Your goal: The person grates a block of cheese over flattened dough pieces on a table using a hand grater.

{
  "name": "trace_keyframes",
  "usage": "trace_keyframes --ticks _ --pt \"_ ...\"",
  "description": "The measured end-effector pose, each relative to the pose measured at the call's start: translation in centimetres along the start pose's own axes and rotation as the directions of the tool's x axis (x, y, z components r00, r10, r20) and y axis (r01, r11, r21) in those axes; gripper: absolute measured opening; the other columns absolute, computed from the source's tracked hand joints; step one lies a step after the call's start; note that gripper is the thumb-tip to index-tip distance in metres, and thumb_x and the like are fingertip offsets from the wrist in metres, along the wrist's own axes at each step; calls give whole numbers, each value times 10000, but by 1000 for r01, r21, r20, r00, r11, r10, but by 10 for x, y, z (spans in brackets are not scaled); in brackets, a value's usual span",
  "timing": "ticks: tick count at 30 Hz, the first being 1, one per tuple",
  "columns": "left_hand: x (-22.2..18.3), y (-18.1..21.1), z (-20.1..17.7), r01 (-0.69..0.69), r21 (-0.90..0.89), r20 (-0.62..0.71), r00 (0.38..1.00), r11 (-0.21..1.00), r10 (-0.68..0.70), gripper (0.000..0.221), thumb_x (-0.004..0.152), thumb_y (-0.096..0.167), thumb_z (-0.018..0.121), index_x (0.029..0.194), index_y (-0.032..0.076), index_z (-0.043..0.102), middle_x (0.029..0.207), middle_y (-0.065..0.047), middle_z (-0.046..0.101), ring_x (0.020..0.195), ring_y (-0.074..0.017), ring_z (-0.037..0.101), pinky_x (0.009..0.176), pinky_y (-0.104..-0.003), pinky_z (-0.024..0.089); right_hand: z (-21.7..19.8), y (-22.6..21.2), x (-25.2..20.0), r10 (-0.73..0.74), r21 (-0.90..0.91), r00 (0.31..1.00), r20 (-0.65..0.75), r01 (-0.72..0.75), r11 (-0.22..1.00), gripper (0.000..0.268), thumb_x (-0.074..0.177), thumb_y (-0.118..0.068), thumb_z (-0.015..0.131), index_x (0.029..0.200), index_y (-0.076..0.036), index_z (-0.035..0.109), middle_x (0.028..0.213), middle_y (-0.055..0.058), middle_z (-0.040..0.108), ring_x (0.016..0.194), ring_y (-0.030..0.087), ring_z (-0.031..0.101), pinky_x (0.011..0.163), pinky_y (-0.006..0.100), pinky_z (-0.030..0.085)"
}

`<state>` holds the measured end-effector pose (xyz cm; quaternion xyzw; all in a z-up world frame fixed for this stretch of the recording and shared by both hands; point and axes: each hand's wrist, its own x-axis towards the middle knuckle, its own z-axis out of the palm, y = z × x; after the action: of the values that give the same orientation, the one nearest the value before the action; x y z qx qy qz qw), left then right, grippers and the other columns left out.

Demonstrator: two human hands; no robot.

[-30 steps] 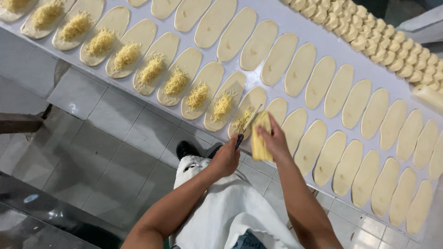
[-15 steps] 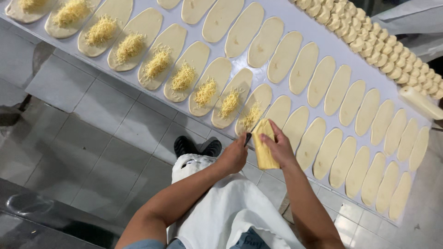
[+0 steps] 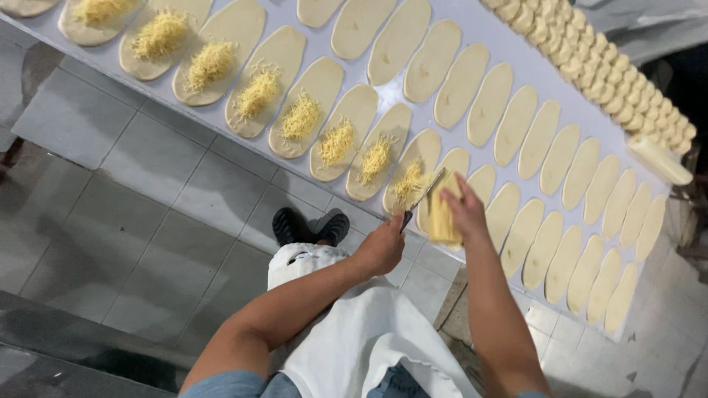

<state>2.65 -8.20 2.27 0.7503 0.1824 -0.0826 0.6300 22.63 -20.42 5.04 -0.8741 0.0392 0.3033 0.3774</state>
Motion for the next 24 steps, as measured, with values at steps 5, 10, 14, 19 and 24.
trace_keyframes --ticks 5,10,14,19,24 --pt "3 -2 -7 -60 -6 -17 998 998 60 573 977 136 499 1481 -12 268 1161 -327 603 1040 -513 610 886 -569 492 5 11 -11 -120 42 989 91 116 992 727 885 -232 763 1551 -165 482 1294 112 699 1094 163 672 904 299 548" --pt "5 -10 -1 -63 -24 -38 997 998 62 579 979 127 501 1493 -20 279 1187 -317 607 1045 -512 609 887 -567 491 5 20 -18 -130 42 984 125 125 991 690 914 -211 755 1553 -152 500 1265 104 689 1082 155 651 907 293 522" --pt "0 -7 -2 -58 9 -19 998 998 58 616 992 137 511 1522 -38 251 1182 -329 599 1065 -512 604 908 -562 487 4 1 -3 -84 168 994 74 71 983 693 911 -216 734 1554 -165 482 1235 92 692 1024 148 656 853 301 540" --pt "-4 -10 -2 -22 1 -8 1000 1000 22 594 998 148 503 1524 -14 282 1192 -307 608 1067 -496 614 920 -552 486 11 25 -21 -137 32 980 146 134 990 692 907 -190 755 1545 -135 495 1254 63 706 1057 115 661 884 268 528" --pt "-11 -11 -3 -47 27 -40 998 999 48 570 991 154 496 1506 -3 308 1221 -298 602 1089 -498 598 920 -552 479 -5 15 10 -160 398 981 108 105 911 636 940 -184 703 1537 -101 500 1298 67 676 1065 124 665 883 283 554"
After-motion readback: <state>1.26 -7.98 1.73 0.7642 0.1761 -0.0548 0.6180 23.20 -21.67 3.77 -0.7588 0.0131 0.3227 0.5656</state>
